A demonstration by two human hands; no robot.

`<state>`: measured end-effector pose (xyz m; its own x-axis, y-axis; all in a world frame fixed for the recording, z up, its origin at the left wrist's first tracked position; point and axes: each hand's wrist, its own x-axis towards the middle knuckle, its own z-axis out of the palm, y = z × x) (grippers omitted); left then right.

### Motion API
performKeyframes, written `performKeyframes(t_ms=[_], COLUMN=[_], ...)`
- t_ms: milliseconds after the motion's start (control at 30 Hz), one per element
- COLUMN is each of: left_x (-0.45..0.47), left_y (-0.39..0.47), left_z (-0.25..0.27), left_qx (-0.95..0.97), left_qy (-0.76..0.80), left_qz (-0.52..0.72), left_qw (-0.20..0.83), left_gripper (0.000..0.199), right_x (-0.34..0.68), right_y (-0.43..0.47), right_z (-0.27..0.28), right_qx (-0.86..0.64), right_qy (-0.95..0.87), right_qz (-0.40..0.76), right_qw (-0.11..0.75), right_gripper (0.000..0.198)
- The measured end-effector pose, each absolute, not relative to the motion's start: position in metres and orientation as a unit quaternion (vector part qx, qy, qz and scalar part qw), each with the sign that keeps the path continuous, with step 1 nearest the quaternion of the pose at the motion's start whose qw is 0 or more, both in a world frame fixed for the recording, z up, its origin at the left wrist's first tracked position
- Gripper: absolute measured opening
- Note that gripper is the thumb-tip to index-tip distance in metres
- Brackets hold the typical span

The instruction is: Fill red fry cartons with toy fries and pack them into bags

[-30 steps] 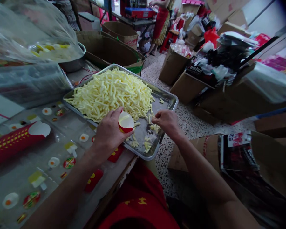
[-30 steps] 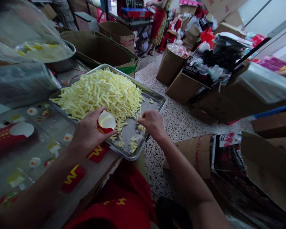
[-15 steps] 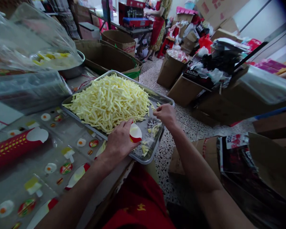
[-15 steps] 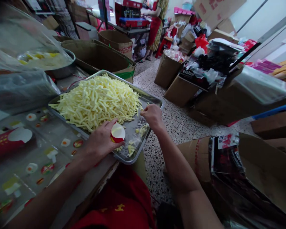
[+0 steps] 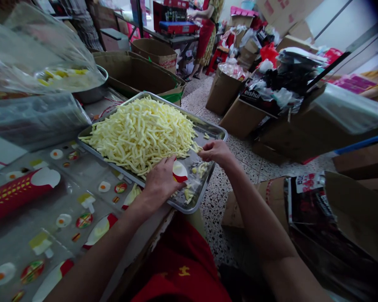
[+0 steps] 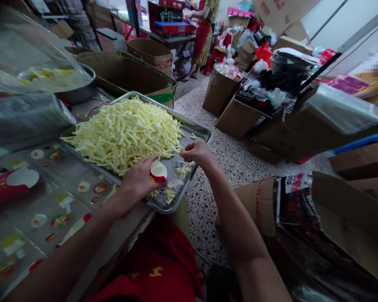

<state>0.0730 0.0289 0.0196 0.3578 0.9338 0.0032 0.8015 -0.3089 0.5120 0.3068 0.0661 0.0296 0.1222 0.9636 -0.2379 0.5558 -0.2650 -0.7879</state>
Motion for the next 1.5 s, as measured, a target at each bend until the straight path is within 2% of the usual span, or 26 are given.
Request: performKeyframes(t_ms=[67,133,200,300,333,400,500,633,700,833,933,1000,1033,1167,1267,1367,1500], left_x=[0.082,0.093,0.104,0.115,0.117,0.118,0.115,0.111,0.109,0.099,0.081,0.066,0.058,0.036,0.026,0.015,0.000], left_y=[0.032,0.034,0.037,0.045,0.049,0.057,0.066,0.067,0.065,0.062,0.064,0.066,0.066,0.057,0.046,0.036,0.027], left_z=[0.016,0.014,0.015,0.020,0.023,0.029,0.036,0.037,0.035,0.031,0.031,0.031,0.031,0.031,0.031,0.032,0.035], left_qx=[0.793,0.796,0.800,0.798,0.794,0.782,0.760,0.738,0.732,0.740,0.748,0.747,0.745,0.727,0.712,0.710,0.700], left_qy=[0.552,0.555,0.553,0.560,0.565,0.575,0.584,0.585,0.578,0.546,0.520,0.510,0.507,0.523,0.546,0.566,0.604], left_qz=[0.152,0.156,0.170,0.193,0.203,0.229,0.277,0.326,0.351,0.376,0.385,0.392,0.393,0.392,0.388,0.375,0.352], left_qw=[0.207,0.187,0.157,0.112,0.099,0.076,0.060,0.076,0.085,0.114,0.146,0.170,0.180,0.210,0.210,0.189,0.147], left_gripper=[0.090,0.088,0.083,0.060,0.055,0.054,0.064,0.069,0.068,0.066,0.075,0.077,0.078,0.079,0.079,0.078,0.076], right_x=[0.300,0.287,0.270,0.248,0.244,0.240,0.242,0.237,0.229,0.227,0.255,0.281,0.294,0.325,0.330,0.322,0.280], right_y=[0.056,0.050,0.051,0.063,0.069,0.079,0.085,0.079,0.075,0.071,0.070,0.068,0.067,0.062,0.060,0.062,0.061], right_z=[0.038,0.044,0.051,0.067,0.074,0.090,0.104,0.097,0.094,0.101,0.101,0.088,0.078,0.036,0.025,0.029,0.025], right_qx=[-0.652,-0.641,-0.663,-0.663,-0.643,-0.582,-0.558,-0.643,-0.639,-0.533,-0.480,-0.496,-0.504,-0.469,-0.485,-0.546,-0.515], right_qy=[-0.537,-0.569,-0.634,-0.732,-0.757,-0.805,-0.813,-0.733,-0.727,-0.797,-0.798,-0.791,-0.799,-0.868,-0.866,-0.829,-0.838], right_qz=[0.449,0.454,0.364,0.149,0.110,0.114,0.166,0.144,0.159,0.248,0.311,0.287,0.262,0.162,0.116,0.119,0.153], right_qw=[0.291,0.243,0.159,0.052,0.029,0.005,0.032,0.171,0.192,0.140,0.188,0.214,0.196,0.031,-0.017,0.001,0.097], right_gripper=[0.012,0.008,0.006,0.006,0.005,0.008,0.018,0.021,0.021,0.016,0.018,0.023,0.022,0.027,0.017,0.012,0.011])
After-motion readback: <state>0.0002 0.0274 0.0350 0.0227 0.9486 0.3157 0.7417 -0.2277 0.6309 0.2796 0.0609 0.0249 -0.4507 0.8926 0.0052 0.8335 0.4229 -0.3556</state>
